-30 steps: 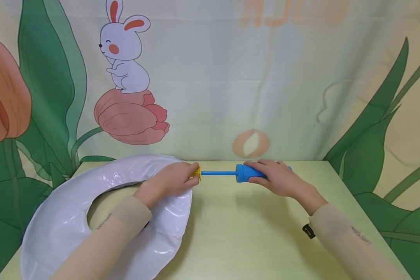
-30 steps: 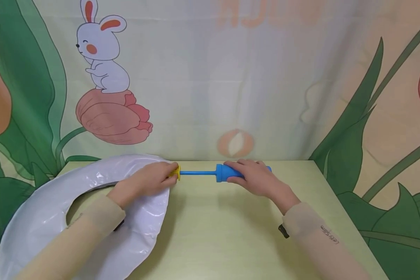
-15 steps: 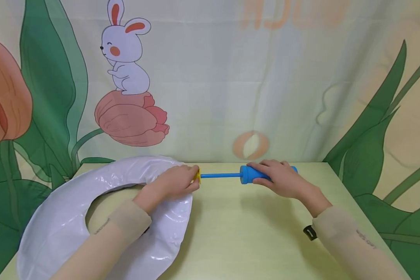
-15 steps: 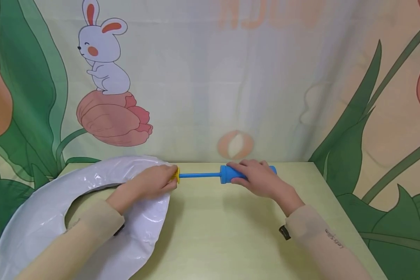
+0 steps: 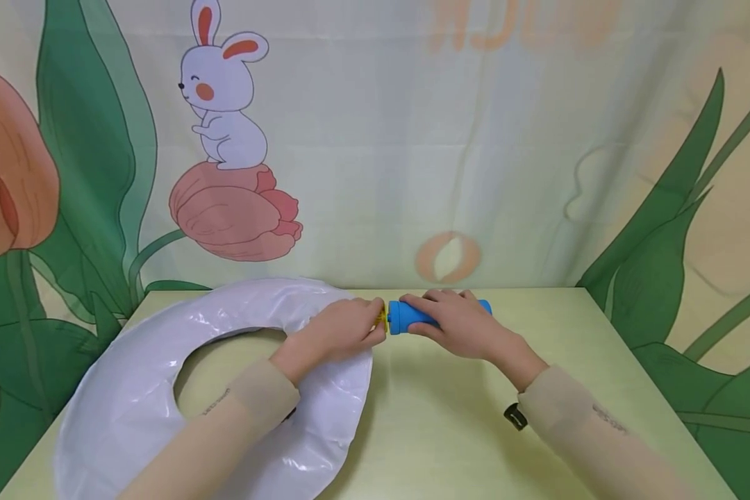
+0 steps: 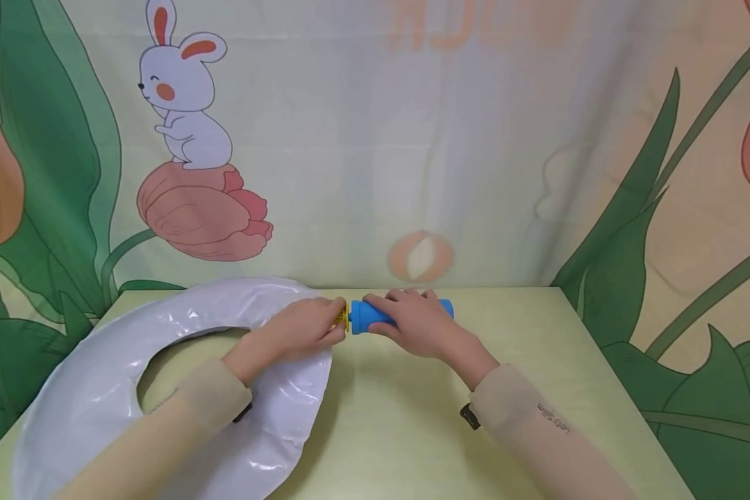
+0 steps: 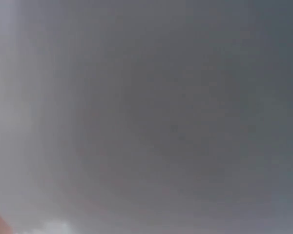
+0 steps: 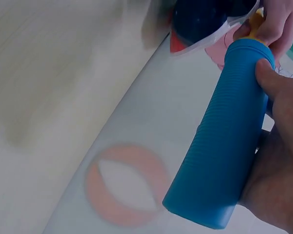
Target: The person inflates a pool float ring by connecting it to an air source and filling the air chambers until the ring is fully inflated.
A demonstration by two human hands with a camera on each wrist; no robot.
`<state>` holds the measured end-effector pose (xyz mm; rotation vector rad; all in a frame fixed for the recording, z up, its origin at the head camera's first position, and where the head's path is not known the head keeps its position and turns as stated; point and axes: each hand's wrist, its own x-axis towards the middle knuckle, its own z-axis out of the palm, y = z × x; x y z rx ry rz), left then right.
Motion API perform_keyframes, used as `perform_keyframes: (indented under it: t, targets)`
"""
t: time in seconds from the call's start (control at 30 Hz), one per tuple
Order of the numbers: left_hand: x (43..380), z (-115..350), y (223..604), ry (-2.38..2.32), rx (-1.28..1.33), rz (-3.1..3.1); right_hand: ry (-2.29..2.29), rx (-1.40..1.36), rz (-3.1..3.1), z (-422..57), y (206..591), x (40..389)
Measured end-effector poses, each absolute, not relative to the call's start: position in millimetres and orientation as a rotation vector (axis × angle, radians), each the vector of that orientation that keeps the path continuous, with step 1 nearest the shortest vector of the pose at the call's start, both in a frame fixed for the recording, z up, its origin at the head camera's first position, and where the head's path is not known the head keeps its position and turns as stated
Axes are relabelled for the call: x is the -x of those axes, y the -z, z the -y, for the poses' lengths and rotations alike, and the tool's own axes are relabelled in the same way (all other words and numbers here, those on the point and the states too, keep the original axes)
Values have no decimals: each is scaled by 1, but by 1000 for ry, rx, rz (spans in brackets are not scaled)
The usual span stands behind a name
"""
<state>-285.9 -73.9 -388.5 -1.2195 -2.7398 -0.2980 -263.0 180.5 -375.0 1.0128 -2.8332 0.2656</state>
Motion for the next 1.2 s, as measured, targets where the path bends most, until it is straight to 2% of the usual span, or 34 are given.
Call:
perform_keyframes:
  t: [0.2,0.6,0.83,1.03,1.2]
  targets:
    - [286,78,390,332,1193,2817,-328,-1003,2881,-183,377,264]
    - [297,118,395,408,1168,2852,-399,-917,2940,-234,381,270]
    - [296,123,395,389,1170,2859,-404,-876,2944,-256,383,269]
    - [292,114,396,329,1204,2811,-360,-888,2929,-250,386,268]
    - [286,102,394,338,1216,2782,-301,-920,2848,-226,384,262]
